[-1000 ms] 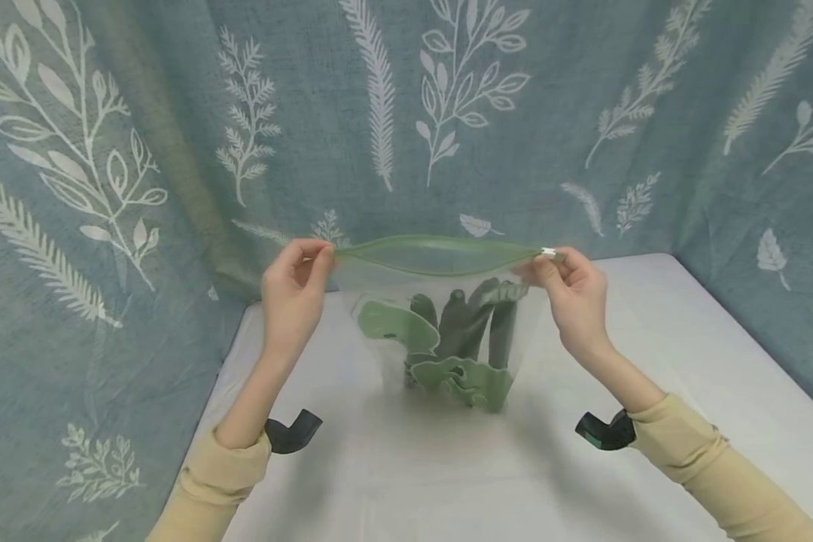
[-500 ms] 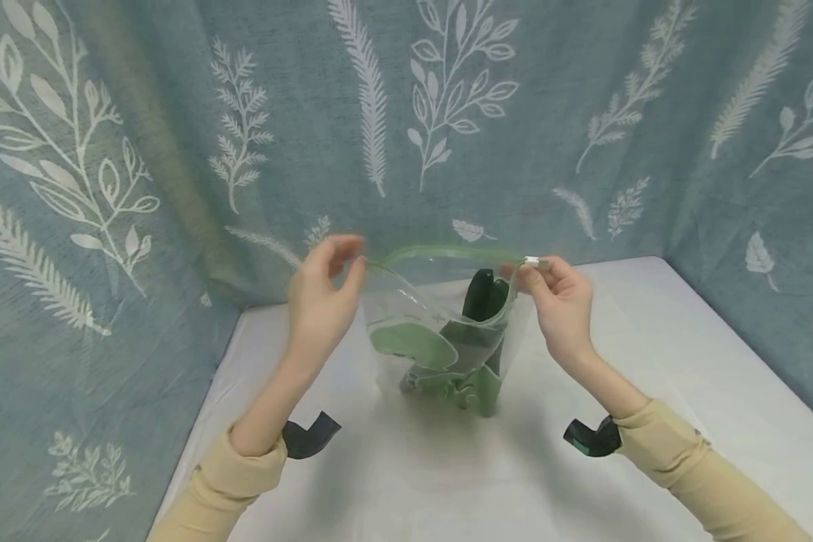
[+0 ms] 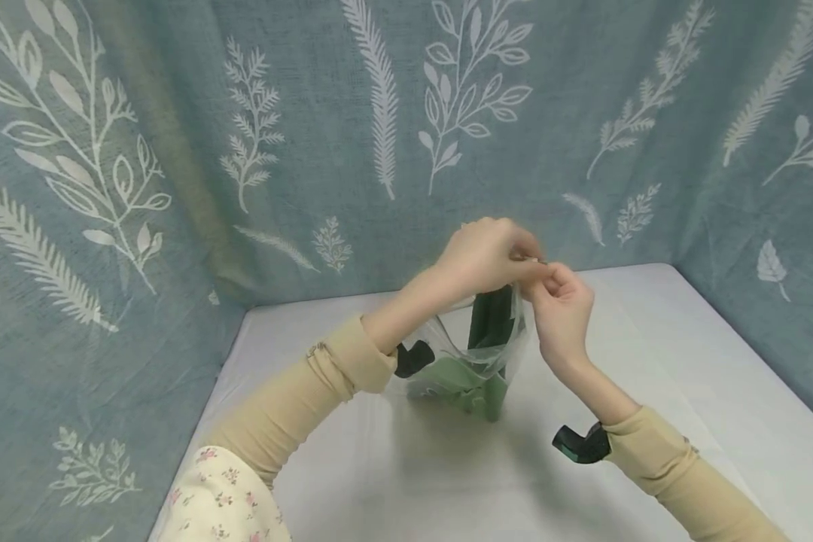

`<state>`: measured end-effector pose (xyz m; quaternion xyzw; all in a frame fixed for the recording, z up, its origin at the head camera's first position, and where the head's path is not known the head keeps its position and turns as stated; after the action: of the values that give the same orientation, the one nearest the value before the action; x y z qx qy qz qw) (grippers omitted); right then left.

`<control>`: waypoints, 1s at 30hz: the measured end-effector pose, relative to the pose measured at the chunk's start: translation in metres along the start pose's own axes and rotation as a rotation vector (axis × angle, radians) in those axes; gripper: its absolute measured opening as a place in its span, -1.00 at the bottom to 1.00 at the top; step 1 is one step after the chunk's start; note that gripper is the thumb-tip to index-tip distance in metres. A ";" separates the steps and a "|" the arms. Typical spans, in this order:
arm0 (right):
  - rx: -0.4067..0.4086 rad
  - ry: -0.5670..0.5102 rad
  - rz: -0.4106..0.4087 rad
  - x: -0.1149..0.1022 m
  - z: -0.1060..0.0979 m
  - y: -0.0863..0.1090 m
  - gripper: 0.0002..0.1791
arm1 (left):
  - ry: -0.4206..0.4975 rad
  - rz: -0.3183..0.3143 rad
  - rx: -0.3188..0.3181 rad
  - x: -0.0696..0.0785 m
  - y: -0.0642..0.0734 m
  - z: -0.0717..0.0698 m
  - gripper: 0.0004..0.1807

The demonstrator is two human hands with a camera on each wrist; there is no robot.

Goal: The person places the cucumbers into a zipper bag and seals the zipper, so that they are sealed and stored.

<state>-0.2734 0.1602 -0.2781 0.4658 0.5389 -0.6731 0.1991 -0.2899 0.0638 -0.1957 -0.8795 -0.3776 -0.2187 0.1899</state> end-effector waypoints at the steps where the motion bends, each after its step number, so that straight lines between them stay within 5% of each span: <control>1: 0.000 0.007 0.008 0.000 0.000 0.000 -0.69 | 0.049 -0.003 0.005 -0.003 -0.002 0.000 -0.74; 5: -0.042 0.053 0.007 -0.001 0.002 -0.001 -0.83 | 0.199 -0.003 0.050 -0.012 -0.003 -0.004 -0.82; 8: -0.091 0.081 -0.022 -0.004 0.004 -0.001 -0.84 | 0.210 -0.002 0.076 -0.015 -0.001 -0.005 -0.83; 22: -0.043 0.066 0.029 -0.009 0.007 -0.001 -0.75 | -0.071 0.071 0.311 -0.005 0.016 -0.013 -0.84; 30: -0.041 -0.024 0.098 -0.007 0.008 0.001 -0.85 | -0.225 0.165 0.412 0.005 0.028 -0.011 -0.72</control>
<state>-0.2721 0.1506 -0.2730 0.4795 0.5267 -0.6567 0.2479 -0.2685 0.0430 -0.1886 -0.8689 -0.3597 -0.0217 0.3393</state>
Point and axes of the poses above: each hand's wrist, its own y-axis away from the middle knuckle, its own z-axis out of the palm, x = y × z, the point moved 8 cm from there along -y, towards the middle knuckle, and after that the axes turned 13 degrees about y, right-handed, at the moved point
